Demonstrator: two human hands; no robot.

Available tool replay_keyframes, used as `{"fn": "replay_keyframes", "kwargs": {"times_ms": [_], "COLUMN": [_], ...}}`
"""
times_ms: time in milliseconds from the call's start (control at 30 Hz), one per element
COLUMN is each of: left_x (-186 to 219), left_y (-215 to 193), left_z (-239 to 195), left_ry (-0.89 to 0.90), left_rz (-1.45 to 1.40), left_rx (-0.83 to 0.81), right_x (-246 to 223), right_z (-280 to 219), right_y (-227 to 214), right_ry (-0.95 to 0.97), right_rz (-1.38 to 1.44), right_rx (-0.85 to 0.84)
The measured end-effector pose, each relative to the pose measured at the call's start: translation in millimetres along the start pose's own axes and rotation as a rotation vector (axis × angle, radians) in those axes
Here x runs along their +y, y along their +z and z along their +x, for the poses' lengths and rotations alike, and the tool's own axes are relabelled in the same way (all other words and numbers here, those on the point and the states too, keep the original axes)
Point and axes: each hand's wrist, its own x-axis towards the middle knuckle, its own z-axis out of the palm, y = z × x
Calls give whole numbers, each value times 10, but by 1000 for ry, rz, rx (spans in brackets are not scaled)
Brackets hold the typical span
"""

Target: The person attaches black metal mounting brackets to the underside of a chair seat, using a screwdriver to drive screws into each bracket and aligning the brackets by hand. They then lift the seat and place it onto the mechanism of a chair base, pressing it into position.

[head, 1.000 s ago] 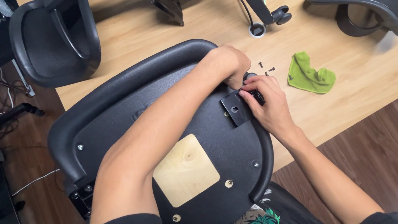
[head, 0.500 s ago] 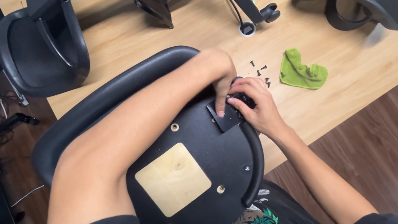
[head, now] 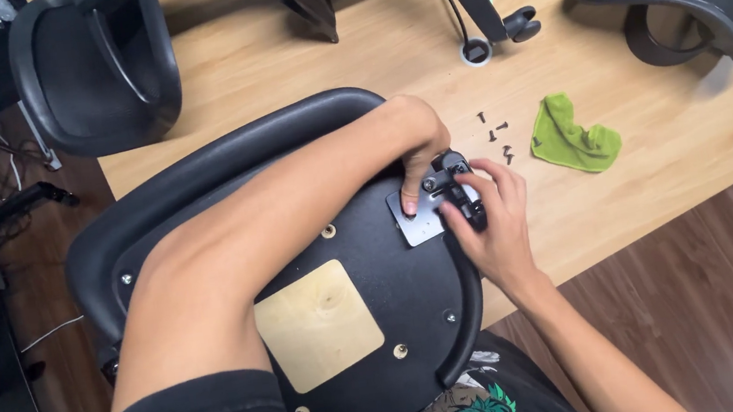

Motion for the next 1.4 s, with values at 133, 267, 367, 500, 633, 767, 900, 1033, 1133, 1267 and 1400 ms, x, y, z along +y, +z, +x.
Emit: {"fn": "replay_keyframes", "kwargs": {"times_ms": [133,267,367,500,633,767,900,1033,1133,1267,1400], "left_x": [-45,-9,-31,-95,-65,-108,-55,-96,-31,-54,-16], "left_y": [18,13,9,-3,-173,-363,-490,-454,-454,-429,-452], "left_z": [89,-6,42,89,4,95,33,156,85,226,217], "left_ry": [54,-17,-15,-19,-46,-90,-126,-58,-57,-58,-82], "left_rz": [-27,-36,-55,-57,-42,-9,-43,-92,-72,-79,-61], "left_rx": [-10,-14,-21,-8,49,91,216,215,270,218,162], "right_x": [92,-119,112,47,154,560,768,838,887,1006,966], "right_z": [-441,-764,-1172,-1176,-1139,-1182,-873,-889,-889,-932,-794], "right_y": [-69,-232,-69,25,32,-27,-263,-335,-360,-396,-457], "right_ry": [319,914,1000,1349,1259,1164,1128,1166,1135,1179,1088], "right_rz": [-20,116,411,1186,1292,1321,1214,1206,1124,1049,932], "right_rx": [-66,-373,-566,-456,-328,-196,-214,-266,-332,-440,-595]}}
